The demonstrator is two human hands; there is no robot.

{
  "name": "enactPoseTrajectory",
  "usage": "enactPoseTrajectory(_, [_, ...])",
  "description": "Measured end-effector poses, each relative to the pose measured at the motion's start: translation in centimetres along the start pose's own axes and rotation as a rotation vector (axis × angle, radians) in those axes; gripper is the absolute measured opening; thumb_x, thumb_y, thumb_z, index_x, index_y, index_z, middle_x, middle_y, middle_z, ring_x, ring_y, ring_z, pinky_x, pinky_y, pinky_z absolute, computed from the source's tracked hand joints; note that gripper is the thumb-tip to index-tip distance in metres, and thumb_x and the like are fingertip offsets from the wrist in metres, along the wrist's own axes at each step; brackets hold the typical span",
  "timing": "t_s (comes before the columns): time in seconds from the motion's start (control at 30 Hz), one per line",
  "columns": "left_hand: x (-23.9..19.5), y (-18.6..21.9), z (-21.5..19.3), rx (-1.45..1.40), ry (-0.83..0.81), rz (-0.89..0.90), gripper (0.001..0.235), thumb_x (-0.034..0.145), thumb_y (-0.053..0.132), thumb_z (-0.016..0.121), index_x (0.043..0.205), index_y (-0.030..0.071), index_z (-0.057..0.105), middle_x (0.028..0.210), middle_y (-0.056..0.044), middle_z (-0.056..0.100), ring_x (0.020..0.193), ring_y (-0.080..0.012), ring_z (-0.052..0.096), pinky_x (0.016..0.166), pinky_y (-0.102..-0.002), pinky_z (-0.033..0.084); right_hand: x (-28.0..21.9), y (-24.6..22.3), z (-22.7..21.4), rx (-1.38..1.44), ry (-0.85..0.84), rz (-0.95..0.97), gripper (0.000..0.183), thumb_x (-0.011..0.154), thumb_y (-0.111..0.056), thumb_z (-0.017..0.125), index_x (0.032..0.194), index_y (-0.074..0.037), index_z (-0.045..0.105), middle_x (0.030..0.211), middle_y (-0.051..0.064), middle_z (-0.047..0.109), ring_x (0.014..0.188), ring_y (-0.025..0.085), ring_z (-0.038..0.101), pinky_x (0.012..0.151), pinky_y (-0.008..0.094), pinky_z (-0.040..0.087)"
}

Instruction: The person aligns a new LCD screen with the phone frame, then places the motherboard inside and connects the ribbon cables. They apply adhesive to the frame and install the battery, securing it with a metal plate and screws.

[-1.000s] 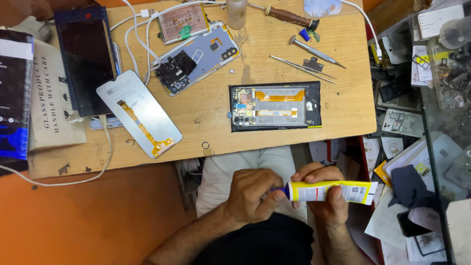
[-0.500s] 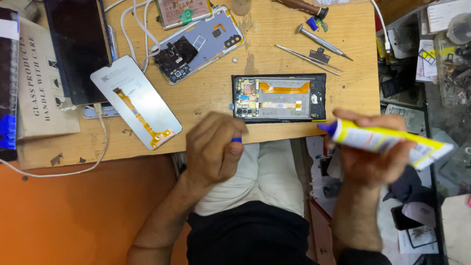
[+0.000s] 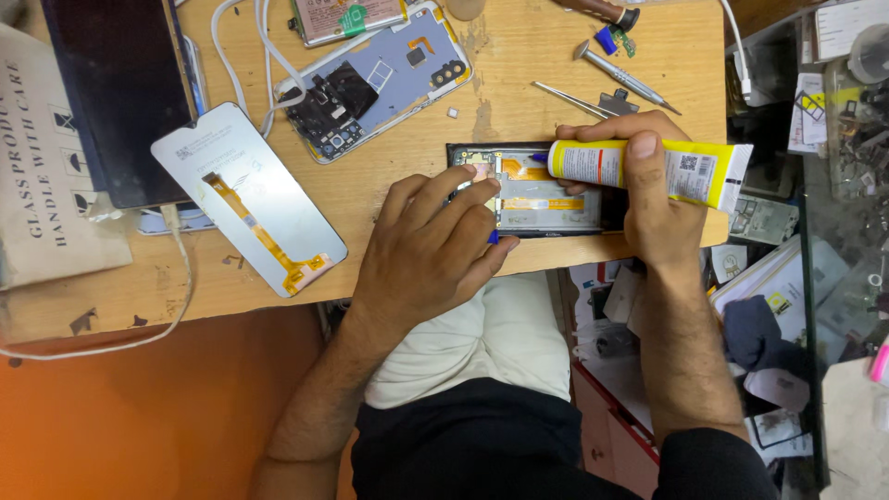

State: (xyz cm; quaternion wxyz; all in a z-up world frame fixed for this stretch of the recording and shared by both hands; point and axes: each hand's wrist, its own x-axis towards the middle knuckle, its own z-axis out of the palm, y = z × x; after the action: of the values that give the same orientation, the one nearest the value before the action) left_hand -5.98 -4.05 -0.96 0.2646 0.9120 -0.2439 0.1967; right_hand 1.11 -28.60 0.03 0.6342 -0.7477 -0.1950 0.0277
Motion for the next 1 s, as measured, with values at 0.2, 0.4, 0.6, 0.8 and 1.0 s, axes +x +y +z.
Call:
enactPoseTrajectory(0.2, [0.1, 0.0, -0.1, -0.030, -0.001, -0.008, 0.034, 0.095, 0.032, 0.083, 0.107, 0.007, 0.063, 0.132, -0.007, 0.066, 0.129, -0.0245, 0.056, 0.104, -0.045, 0.044, -0.1, 0.1, 0.0, -0.039, -0.022, -0.011, 0.049, 0.123, -0.039, 0.042, 0.120, 0.006, 0.060, 0.118, 0.023, 0.071, 0.115, 0.028, 0.072, 0.104, 0.037, 0.060])
enactPoseTrajectory(0.4, [0.3, 0.1, -0.2, -0.046, -0.007, -0.020, 0.031, 0.095, 0.030, 0.083, 0.103, 0.007, 0.063, 0.130, -0.006, 0.067, 0.128, -0.0225, 0.058, 0.104, -0.044, 0.044, 0.0, 0.2, 0.0, -0.006, -0.007, 0.003, 0.048, 0.123, -0.037, 0.042, 0.118, 0.006, 0.061, 0.117, 0.022, 0.071, 0.115, 0.028, 0.073, 0.106, 0.038, 0.061])
enactPoseTrajectory(0.6, [0.4, 0.1, -0.3, -0.057, -0.011, -0.030, 0.028, 0.096, 0.028, 0.082, 0.100, 0.008, 0.062, 0.128, -0.006, 0.068, 0.127, -0.0202, 0.060, 0.104, -0.043, 0.043, -0.3, 0.3, 0.0, 0.001, 0.016, -0.007, 0.045, 0.124, -0.034, 0.042, 0.119, 0.006, 0.060, 0.116, 0.023, 0.071, 0.115, 0.028, 0.073, 0.104, 0.038, 0.062])
enactPoseTrajectory(0.8, [0.5, 0.2, -0.3, -0.057, -0.013, -0.039, 0.028, 0.096, 0.028, 0.082, 0.098, 0.008, 0.062, 0.127, -0.006, 0.069, 0.127, -0.0200, 0.060, 0.105, -0.044, 0.043, -0.2, 0.6, -0.3, -0.003, 0.005, -0.026, 0.044, 0.125, -0.034, 0.042, 0.118, 0.006, 0.060, 0.115, 0.023, 0.071, 0.112, 0.028, 0.075, 0.090, 0.035, 0.065])
enactPoseTrajectory(1.0, [0.4, 0.1, -0.3, -0.058, -0.008, -0.038, 0.028, 0.096, 0.027, 0.082, 0.098, 0.008, 0.062, 0.127, -0.007, 0.070, 0.127, -0.0205, 0.061, 0.105, -0.045, 0.044, -0.3, 1.1, -0.8, 0.032, 0.029, 0.007, 0.045, 0.124, -0.034, 0.043, 0.117, 0.007, 0.060, 0.113, 0.026, 0.072, 0.097, 0.025, 0.076, 0.069, 0.028, 0.062])
